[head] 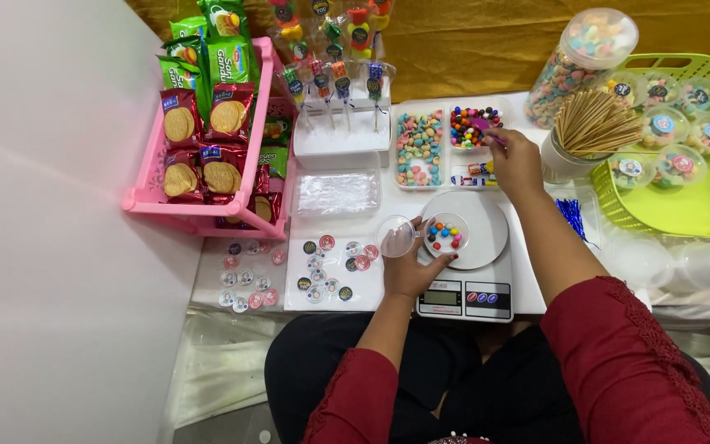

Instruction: A person is filling a small plastic cup with various types of colorful candies using a small spoon and their fingers, while weighing the cup on a digital scale.

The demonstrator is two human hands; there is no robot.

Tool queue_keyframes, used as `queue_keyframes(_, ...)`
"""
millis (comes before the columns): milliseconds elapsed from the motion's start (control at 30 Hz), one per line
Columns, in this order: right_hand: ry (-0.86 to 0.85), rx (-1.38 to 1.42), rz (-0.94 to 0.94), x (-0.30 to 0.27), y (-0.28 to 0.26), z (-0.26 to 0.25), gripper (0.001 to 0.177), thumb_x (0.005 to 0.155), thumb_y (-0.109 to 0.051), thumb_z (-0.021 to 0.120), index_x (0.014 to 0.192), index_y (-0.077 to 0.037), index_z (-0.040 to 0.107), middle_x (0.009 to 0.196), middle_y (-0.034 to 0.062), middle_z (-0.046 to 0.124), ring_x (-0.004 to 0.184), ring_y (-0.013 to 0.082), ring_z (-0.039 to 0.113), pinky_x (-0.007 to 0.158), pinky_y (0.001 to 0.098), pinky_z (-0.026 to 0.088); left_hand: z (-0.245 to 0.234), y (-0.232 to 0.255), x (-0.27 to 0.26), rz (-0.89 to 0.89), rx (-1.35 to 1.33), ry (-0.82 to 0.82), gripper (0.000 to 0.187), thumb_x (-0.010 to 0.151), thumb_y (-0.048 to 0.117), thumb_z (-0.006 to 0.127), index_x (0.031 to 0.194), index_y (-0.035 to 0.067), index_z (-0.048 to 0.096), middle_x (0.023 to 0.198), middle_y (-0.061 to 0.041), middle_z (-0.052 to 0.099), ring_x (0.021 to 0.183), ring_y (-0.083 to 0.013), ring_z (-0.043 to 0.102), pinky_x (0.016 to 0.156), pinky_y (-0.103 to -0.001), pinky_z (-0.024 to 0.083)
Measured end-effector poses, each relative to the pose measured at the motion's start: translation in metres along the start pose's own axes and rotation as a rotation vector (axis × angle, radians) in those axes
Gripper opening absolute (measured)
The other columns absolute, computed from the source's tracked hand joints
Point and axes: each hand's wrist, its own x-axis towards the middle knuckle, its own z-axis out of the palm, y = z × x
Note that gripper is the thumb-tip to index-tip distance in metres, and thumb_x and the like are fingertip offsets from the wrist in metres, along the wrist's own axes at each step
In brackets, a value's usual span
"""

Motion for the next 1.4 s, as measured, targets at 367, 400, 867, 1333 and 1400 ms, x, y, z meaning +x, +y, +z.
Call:
queue_keyframes(367, -0.060, -0.031, -0.150, 0.019, -0.026, -0.027, 0.017, 0.104, -0.009, 0.073, 0.120, -0.013, 0.078, 0.105, 0.0103, 0.075, 0.103, 0.0333, 0.071, 0.090, 0.0412, 0.057, -0.001, -0.003, 0.000, 0.018, -0.002, -0.018, 0.078, 0.074, 0.060, 0.078, 0.145, 0.033, 0.058, 0.142, -0.006, 0.060, 0.132, -0.0326, 0.057, 0.122, -0.051, 0.029)
queue_keyframes(400, -0.109, -0.016, -0.143, 0.027, -0.034, -0.028, 0.017, 0.105, -0.007, 0.072, 0.120, -0.012, 0.078, 0.106, 0.0113, 0.075, 0.104, 0.0338, 0.071, 0.091, 0.0408, 0.056, -0.002, -0.002, 0.000, 0.013, -0.008, -0.025, 0.078, 0.076, 0.059, 0.077, 0.146, 0.032, 0.057, 0.142, -0.008, 0.060, 0.132, -0.0336, 0.057, 0.122, -0.051, 0.028)
queue_keyframes(867, -0.405, -0.235, -0.139, 0.050, -0.049, -0.063, 0.022, 0.099, -0.007, 0.070, 0.119, -0.008, 0.078, 0.103, 0.0187, 0.077, 0.102, 0.0406, 0.072, 0.092, 0.0499, 0.056, 0.001, -0.002, 0.002, -0.007, 0.022, -0.034, 0.079, 0.075, 0.059, 0.077, 0.146, 0.032, 0.057, 0.143, -0.006, 0.060, 0.132, -0.0325, 0.057, 0.122, -0.050, 0.027)
queue_keyframes(1333, -0.371, -0.234, -0.012, 0.033, -0.012, -0.035, 0.020, 0.103, -0.024, 0.067, 0.121, -0.023, 0.077, 0.103, 0.0068, 0.078, 0.102, 0.0333, 0.073, 0.092, 0.0447, 0.056, 0.002, -0.006, -0.001, 0.038, 0.007, 0.012, 0.077, 0.071, 0.058, 0.077, 0.141, 0.033, 0.061, 0.141, -0.005, 0.061, 0.130, -0.0310, 0.059, 0.120, -0.051, 0.028)
queue_keyframes(1400, -0.294, -0.224, 0.008, 0.034, -0.003, -0.038, 0.020, 0.106, -0.034, 0.066, 0.123, -0.028, 0.075, 0.101, 0.0049, 0.077, 0.103, 0.0324, 0.072, 0.092, 0.0462, 0.056, 0.000, -0.003, 0.000, 0.046, 0.006, 0.022, 0.076, 0.069, 0.055, 0.079, 0.140, 0.031, 0.063, 0.140, -0.005, 0.063, 0.128, -0.0314, 0.060, 0.119, -0.051, 0.029)
